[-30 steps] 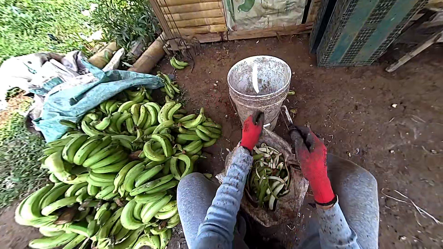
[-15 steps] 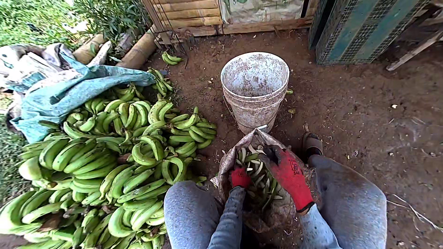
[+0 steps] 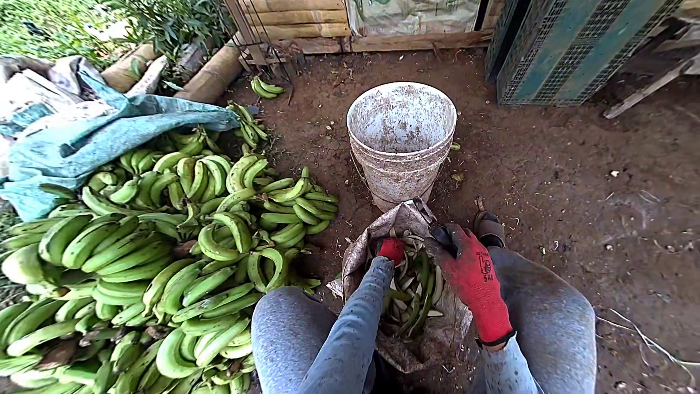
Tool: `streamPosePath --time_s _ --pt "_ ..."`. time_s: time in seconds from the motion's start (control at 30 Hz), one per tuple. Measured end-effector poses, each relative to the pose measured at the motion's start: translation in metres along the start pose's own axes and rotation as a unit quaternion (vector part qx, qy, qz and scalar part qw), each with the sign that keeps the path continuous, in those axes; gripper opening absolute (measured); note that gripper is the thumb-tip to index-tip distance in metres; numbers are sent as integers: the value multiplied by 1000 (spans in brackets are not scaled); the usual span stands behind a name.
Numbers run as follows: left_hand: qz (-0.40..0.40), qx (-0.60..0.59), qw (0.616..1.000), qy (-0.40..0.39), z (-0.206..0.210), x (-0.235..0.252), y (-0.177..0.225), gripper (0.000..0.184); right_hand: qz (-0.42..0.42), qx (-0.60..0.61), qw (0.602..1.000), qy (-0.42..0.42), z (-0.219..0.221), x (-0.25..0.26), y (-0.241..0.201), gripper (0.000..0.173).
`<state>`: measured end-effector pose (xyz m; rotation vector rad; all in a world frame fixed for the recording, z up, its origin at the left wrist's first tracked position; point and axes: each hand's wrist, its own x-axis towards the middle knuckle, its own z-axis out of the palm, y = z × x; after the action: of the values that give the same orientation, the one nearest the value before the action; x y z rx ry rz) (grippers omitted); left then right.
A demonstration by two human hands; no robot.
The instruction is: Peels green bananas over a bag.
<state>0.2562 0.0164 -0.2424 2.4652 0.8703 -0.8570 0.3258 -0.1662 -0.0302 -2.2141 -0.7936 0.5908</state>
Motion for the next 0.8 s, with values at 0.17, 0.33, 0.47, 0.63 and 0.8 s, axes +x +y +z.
streamPosePath --time_s 0.17,0.33,0.47,0.63,0.8 --pt "-6 -92 989 117 -11 -33 -25 55 23 29 999 -17 8 7 7 51" --pt "-17 -353 849 393 -24 -88 -28 43 68 80 993 -51 58 27 28 52" --pt "33 -551 685 476 -23 -137 -15 44 91 301 949 -16 94 38 53 60" --pt "152 -568 736 336 -29 -178 -17 56 63 479 875 -42 80 27 22 43" --pt "258 -525 788 192 -78 -212 -7 49 -55 253 962 -91 42 13 -20 48"
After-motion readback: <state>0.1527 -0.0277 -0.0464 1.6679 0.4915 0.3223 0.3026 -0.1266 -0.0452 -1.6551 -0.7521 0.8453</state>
